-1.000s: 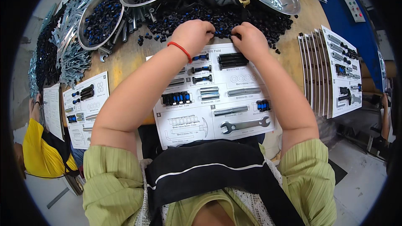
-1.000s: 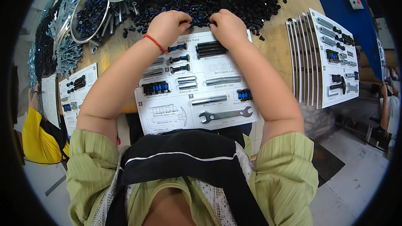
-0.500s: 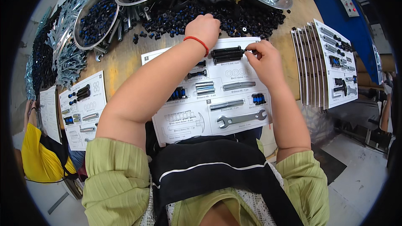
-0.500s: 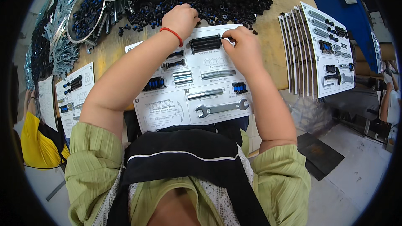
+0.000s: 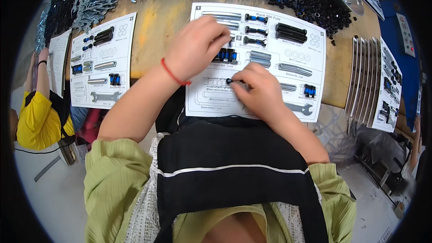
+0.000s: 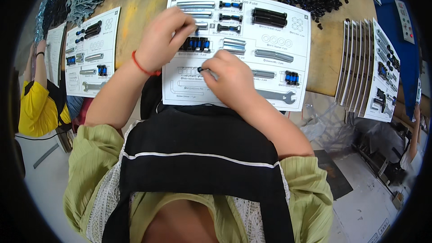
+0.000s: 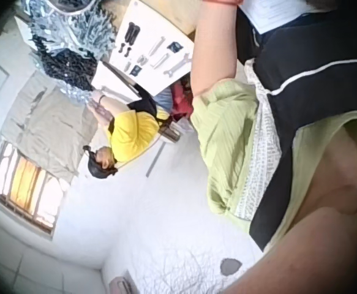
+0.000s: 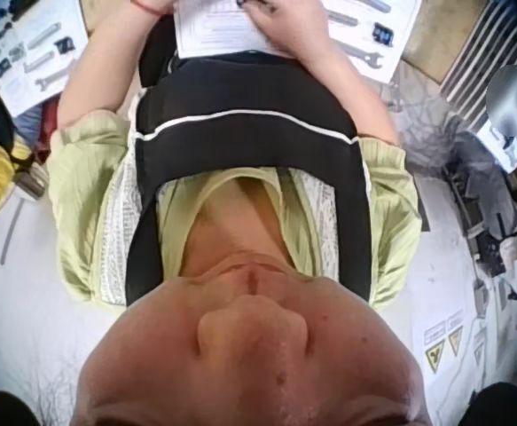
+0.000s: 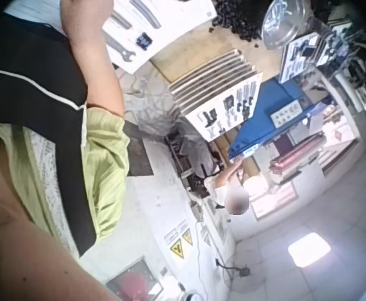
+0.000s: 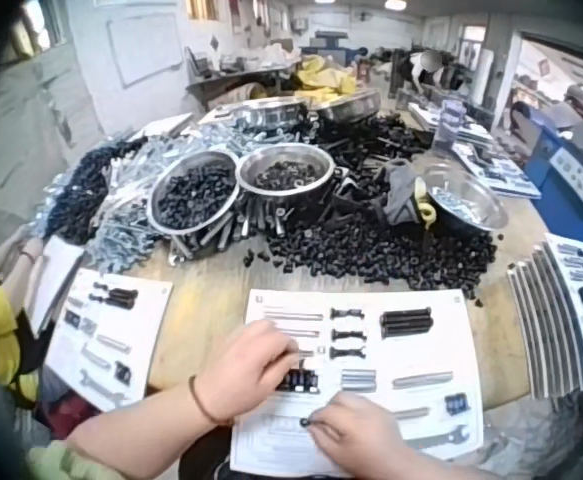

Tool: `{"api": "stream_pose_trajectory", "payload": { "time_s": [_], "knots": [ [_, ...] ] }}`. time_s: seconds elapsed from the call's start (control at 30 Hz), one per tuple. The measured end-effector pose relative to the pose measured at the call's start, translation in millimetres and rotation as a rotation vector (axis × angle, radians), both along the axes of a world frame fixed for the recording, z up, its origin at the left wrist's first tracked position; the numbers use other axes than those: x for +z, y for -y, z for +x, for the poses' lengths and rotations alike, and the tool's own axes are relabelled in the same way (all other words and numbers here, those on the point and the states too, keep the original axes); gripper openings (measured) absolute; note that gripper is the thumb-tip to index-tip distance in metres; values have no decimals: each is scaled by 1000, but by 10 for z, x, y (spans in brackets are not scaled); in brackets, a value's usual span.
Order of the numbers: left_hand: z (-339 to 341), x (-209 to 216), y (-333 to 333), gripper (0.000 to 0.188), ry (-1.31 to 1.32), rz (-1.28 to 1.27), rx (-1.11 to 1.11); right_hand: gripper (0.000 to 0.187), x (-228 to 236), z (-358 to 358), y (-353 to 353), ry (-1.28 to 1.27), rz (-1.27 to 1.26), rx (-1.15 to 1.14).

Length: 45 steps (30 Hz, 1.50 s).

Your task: The person assembles small hardware components onto a printed cardboard backing card, picking bolts, nuts, and washers from bowls and piles on the table. They place each item into designated slots on the card, then stack the completed card with others.

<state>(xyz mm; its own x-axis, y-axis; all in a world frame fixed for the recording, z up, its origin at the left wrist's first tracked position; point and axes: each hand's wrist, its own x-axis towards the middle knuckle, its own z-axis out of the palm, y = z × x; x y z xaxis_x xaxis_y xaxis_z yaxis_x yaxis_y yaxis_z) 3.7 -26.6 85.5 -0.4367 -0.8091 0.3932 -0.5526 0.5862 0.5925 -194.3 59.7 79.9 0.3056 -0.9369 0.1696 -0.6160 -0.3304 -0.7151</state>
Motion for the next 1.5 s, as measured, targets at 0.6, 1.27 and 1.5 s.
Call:
{"api": "stream_pose_trajectory", "payload": {
  "time_s": [0.6, 1.27, 1.5],
  "knots": [
    [379, -366, -726, 12, 35, 27, -12, 5, -234, 324, -152, -262, -332, 84],
    [219, -372, -953, 42, -40, 116, 119, 34, -189, 339, -142, -65, 109, 29],
    [204, -333, -956, 44, -17, 153, 123, 34, -194, 320, -150, -70, 127, 22]
  ]
}}
